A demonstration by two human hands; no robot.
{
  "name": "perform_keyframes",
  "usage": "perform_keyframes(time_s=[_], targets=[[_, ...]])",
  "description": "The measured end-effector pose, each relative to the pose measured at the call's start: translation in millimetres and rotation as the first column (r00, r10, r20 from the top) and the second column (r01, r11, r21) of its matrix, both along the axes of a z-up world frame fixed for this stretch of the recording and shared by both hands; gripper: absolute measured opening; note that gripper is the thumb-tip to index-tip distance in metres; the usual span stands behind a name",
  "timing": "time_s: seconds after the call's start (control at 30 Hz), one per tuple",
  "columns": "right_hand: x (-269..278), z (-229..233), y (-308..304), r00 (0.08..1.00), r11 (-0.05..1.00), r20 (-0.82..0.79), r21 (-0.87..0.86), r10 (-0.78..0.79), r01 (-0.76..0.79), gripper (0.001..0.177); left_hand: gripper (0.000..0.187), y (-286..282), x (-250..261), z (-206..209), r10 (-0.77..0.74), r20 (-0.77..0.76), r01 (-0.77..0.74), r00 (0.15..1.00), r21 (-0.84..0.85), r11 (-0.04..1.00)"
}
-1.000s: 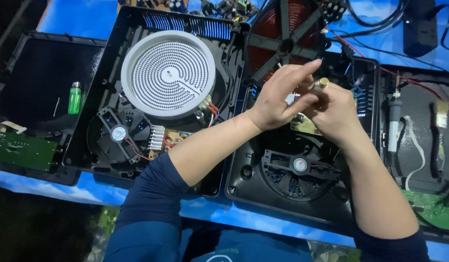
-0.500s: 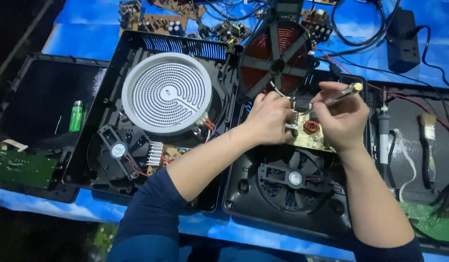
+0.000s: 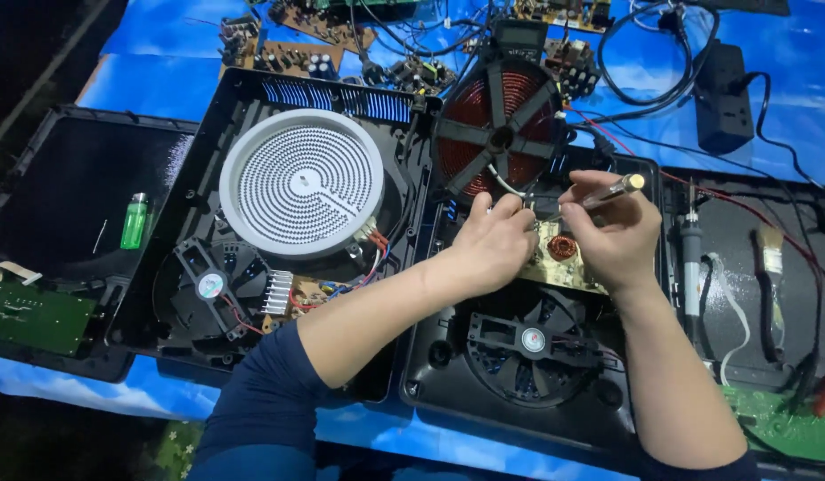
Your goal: The person works on an open electronic device, likely a power supply, using a screwdriver to remove and reinsert screws on a circuit board. They also handle a small cylindrical component and manipulate wires within the device casing.
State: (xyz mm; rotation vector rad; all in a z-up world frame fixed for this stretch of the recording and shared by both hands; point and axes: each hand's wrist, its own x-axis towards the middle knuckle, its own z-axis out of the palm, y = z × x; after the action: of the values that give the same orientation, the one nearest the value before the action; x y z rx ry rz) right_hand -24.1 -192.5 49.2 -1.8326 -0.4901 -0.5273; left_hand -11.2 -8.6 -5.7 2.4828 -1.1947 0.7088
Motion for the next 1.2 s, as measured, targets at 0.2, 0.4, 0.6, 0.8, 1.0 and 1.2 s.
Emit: perform_keyframes(time_s=[0.2, 0.4, 0.6, 0.8, 1.0, 1.2], targets=[[1, 2, -2, 1.0, 1.0, -0.031, 0.006, 0.004, -0.004, 0.038, 0.011, -3, -10, 10, 0.067, -0.117, -0.054, 0.991, 0.111, 0.992], [-9, 14, 7, 0.991, 0.997, -0.13, 0.075, 0.038, -0.028, 0.043, 0.02, 4, 14, 26, 0.189, -0.482, -0.229, 0.855, -0.024, 0.973], [-16, 12, 19, 0.963, 0.998, -0.264, 0.051, 0.056, -0.044, 0.032, 0.026, 9, 19, 11, -0.017, -0.522, -0.172, 0.853, -0.311, 0.935], [-13, 2, 16, 0.969, 0.992, -0.242, -0.129, -0.039, 0.008, 0.026, 0.016, 4, 29, -10, -0.146, -0.62, -0.09, 0.771, -0.333, 0.938], [-12, -4, 18, 0.963, 0.985, -0.259, -0.173, -0.072, 0.027, 0.026, 0.017, 18, 29, 18, -0.19, -0.715, -0.066, 0.673, -0.314, 0.947], [-13, 5, 21, 0.962, 0.981, -0.265, -0.192, -0.063, 0.012, 0.024, 0.016, 19, 25, 24, -0.192, -0.727, -0.058, 0.659, -0.304, 0.951]])
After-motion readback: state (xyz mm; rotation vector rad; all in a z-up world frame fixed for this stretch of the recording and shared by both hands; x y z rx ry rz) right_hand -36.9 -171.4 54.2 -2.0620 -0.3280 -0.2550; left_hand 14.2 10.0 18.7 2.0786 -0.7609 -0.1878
